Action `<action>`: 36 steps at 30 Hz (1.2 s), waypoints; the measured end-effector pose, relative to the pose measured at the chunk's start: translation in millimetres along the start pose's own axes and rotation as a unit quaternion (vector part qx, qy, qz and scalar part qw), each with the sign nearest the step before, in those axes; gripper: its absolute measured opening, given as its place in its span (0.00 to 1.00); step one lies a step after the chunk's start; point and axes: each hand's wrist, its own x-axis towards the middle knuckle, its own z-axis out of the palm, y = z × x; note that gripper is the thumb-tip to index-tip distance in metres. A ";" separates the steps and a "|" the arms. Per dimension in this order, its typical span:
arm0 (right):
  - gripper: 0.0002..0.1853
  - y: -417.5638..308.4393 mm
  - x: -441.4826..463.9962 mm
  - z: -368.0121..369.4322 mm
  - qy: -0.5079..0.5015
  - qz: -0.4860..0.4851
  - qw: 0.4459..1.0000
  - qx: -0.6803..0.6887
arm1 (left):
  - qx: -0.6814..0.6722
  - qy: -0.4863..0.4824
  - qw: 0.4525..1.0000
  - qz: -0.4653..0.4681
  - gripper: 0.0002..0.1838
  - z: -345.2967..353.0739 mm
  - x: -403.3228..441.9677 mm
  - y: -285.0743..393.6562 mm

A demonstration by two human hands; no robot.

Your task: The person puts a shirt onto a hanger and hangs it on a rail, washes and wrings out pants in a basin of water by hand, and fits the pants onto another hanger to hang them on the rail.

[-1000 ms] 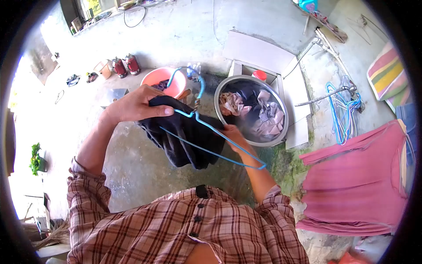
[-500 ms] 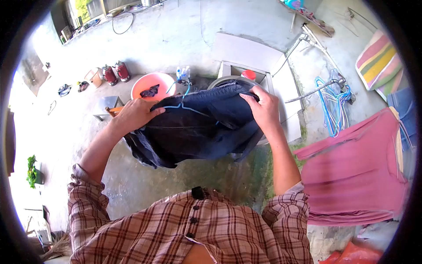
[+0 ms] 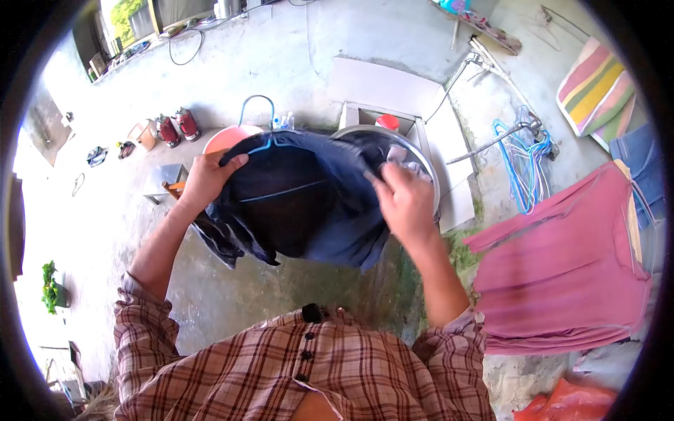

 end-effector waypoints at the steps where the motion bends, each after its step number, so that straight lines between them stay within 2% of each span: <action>1: 0.10 -12.0 -8.9 -2.0 -0.023 -0.022 0.999 0.034 | -0.055 0.013 0.998 -0.022 0.20 0.0 -0.9 2.0; 2: 0.12 -28.2 -20.9 2.0 -0.076 -0.010 0.987 0.141 | -0.110 0.026 0.993 -0.043 0.20 -1.2 -1.1 4.4; 3: 0.19 -53.3 -22.5 -5.6 -0.194 0.007 0.953 0.232 | -0.121 0.019 0.990 -0.075 0.18 -6.7 -0.7 10.4; 4: 0.25 -64.4 -33.3 -4.0 -0.268 -0.020 0.918 0.292 | -0.135 0.027 0.990 -0.042 0.17 -7.2 0.5 10.5; 5: 0.23 -65.7 -41.7 1.3 -0.264 -0.066 0.913 0.303 | -0.149 0.032 0.988 -0.010 0.17 -7.8 1.6 9.2; 6: 0.21 -55.3 -46.4 5.0 -0.333 -0.016 0.890 0.311 | -0.164 0.037 0.986 0.024 0.17 -7.9 2.1 7.3; 7: 0.18 -44.8 -51.0 8.8 -0.396 0.036 0.864 0.309 | -0.205 0.023 0.978 0.007 0.16 -9.3 -0.3 3.5; 8: 0.15 -21.4 -52.0 9.7 -0.516 0.181 0.785 0.292 | -0.247 0.010 0.969 -0.009 0.16 -11.4 -2.4 -2.4; 9: 0.10 3.1 -70.2 33.9 -0.328 0.208 0.866 0.314 | -0.284 0.001 0.959 -0.001 0.17 -11.2 -1.8 -11.8; 10: 0.09 25.6 -76.4 46.3 -0.226 0.223 0.931 0.179 | -0.272 0.001 0.962 -0.006 0.16 -15.0 -3.2 -10.5; 11: 0.09 45.3 -75.9 51.6 -0.185 0.277 0.930 0.153 | -0.259 0.001 0.966 -0.011 0.15 -22.3 -6.5 -5.4; 12: 0.13 70.8 -82.4 63.1 -0.125 0.289 0.933 0.173 | -0.246 0.001 0.969 -0.017 0.13 -27.9 -9.5 0.5; 13: 0.15 82.5 -84.0 71.5 -0.113 0.318 0.921 0.195 | -0.295 -0.003 0.955 -0.039 0.14 -29.0 -10.1 7.5; 14: 0.18 91.2 -83.3 77.0 -0.101 0.345 0.907 0.218 | -0.289 -0.001 0.957 -0.026 0.14 -30.8 -10.5 10.1; 17: 0.19 93.1 -73.4 99.7 -0.047 0.282 0.901 0.325 | -0.276 -0.005 0.961 -0.001 0.15 -35.9 -13.1 13.5; 20: 0.17 87.4 -57.7 118.5 -0.064 0.283 0.847 0.444 | -0.241 -0.017 0.970 -0.023 0.16 -40.5 -15.9 17.0; 21: 0.13 89.2 -50.5 117.5 -0.158 0.286 0.893 0.309 | -0.229 -0.006 0.973 -0.027 0.16 -42.6 -19.0 25.0; 24: 0.12 82.3 -42.4 96.3 -0.133 0.263 0.930 0.221 | -0.243 -0.001 0.970 -0.028 0.17 -46.0 -18.4 0.0; 25: 0.11 83.6 -40.4 90.5 -0.131 0.258 0.931 0.222 | -0.199 0.033 0.979 0.016 0.14 -47.7 -20.8 2.5; 28: 0.11 75.2 -25.3 70.0 -0.039 0.145 0.968 0.202 | -0.078 -0.034 0.995 -0.053 0.13 -68.6 -35.6 -6.5; 29: 0.11 79.0 -21.0 63.5 -0.057 0.125 0.978 0.157 | -0.081 -0.029 0.996 -0.031 0.14 -67.6 -39.6 -8.4; 32: 0.12 87.8 -14.6 54.7 -0.115 0.200 0.940 0.250 | -0.146 0.013 0.989 -0.003 0.14 -61.2 -44.8 -15.5; 36: 0.13 104.1 -16.4 57.2 -0.125 0.190 0.944 0.238 | -0.157 0.025 0.987 0.009 0.15 -53.5 -45.1 -9.8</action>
